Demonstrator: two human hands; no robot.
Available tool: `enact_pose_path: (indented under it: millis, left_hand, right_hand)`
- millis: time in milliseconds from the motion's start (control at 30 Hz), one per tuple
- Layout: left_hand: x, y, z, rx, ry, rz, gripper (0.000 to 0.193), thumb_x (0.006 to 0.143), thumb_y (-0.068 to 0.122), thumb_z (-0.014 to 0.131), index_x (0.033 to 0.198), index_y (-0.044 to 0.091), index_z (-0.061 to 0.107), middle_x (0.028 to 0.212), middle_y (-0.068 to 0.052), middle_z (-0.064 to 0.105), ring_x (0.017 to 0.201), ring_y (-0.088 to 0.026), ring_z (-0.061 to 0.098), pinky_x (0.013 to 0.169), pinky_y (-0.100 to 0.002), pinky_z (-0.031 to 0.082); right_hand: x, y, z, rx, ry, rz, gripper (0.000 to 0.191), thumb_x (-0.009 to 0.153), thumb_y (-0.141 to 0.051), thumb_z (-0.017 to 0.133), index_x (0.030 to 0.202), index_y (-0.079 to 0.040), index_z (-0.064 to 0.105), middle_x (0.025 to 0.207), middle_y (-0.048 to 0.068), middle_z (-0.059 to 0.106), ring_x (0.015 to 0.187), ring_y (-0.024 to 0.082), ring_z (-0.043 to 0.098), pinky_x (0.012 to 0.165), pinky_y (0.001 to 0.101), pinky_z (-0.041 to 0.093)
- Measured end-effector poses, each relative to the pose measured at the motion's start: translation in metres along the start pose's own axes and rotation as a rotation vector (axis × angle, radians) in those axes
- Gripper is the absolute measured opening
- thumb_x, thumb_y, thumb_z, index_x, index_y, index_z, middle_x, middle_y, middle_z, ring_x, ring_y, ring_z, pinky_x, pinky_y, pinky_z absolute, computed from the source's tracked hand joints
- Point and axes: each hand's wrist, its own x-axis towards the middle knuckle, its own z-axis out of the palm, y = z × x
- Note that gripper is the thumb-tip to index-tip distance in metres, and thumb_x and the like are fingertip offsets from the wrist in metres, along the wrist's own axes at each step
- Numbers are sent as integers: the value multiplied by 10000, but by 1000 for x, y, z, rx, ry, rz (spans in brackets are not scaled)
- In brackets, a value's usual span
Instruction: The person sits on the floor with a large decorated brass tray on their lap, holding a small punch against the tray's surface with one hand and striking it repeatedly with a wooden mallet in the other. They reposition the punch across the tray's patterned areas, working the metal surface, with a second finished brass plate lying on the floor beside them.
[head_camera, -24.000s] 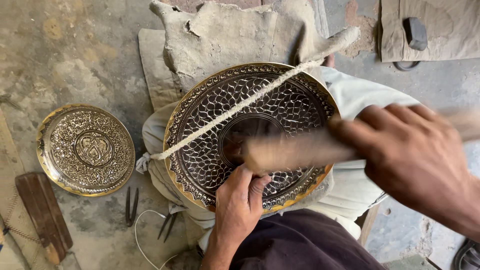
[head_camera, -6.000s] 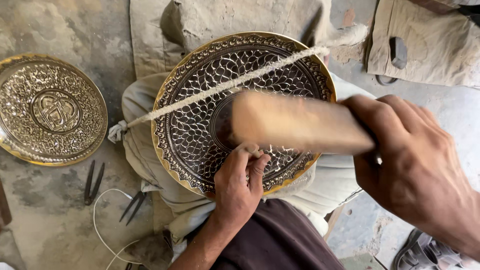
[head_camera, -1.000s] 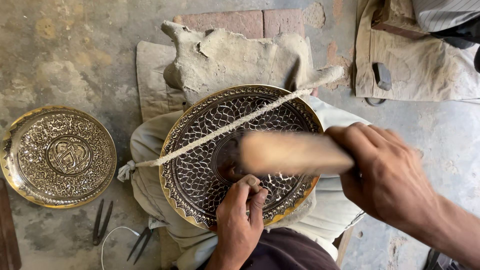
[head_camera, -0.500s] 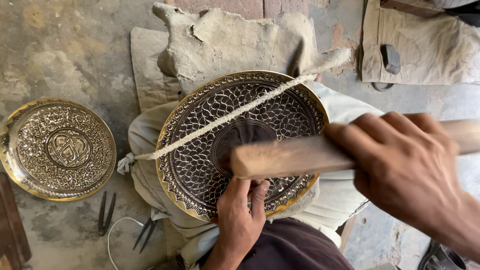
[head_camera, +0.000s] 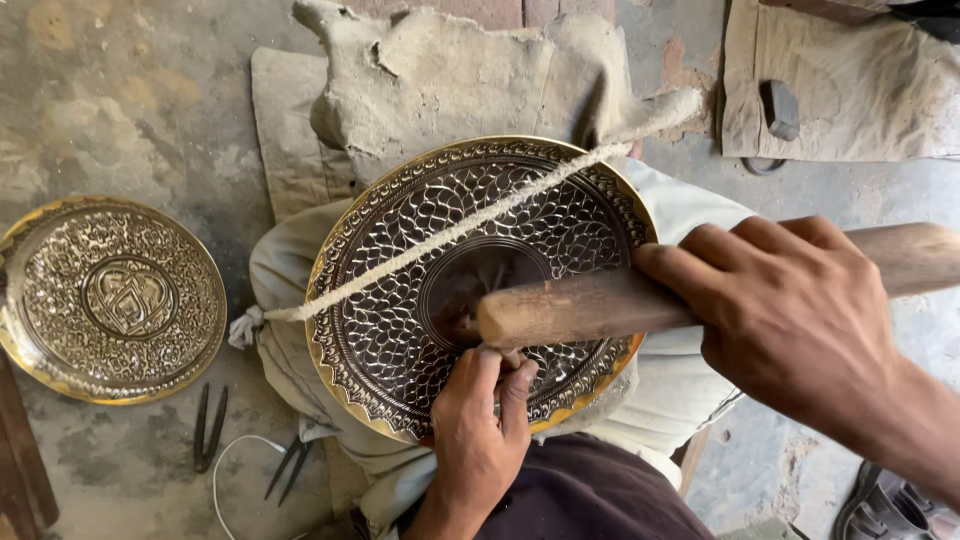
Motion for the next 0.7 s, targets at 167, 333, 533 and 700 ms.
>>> enact_pose_path:
  millis: [167,333,533,700]
  left_hand:
    - [-1,-2,1,-28,12,14,193,1034,164,649,1139,4,616,934,-80,659,762,-174,708,613,-306,590]
    - [-2,-3,2,-117,24,61,212,1094,191,597,1207,11,591,1008,-67,657,844,-158,726,653,-262,634]
    - [-2,-4,1,-14,19,44,205,1052,195,634,1177,34,625,893,-51,645,745,-142,696,610,-294,572]
    - [-2,-2,1,-29,14,33,184,1054,180,635,1152,25,621,927,-64,658,773,-153,708,622,-293,585]
  right_hand:
    - [1,1,4,296,39,102,521,833,-89,721,1327,-222,618,1004,20,758,848,208,726,791,413,597]
    - [-5,1,11,629,44,241,463,855,-151,767,1289,-168,608,947,12,740,822,189,729,750,380,584]
    - [-5,3,19,714,113,151,451,830,-138,720,1264,-197,614,965,-1,743,828,173,721,752,375,589]
    - [-3,0,17,697,83,270,397,893,-133,745,1271,-175,631,958,26,733,825,201,718,755,406,583]
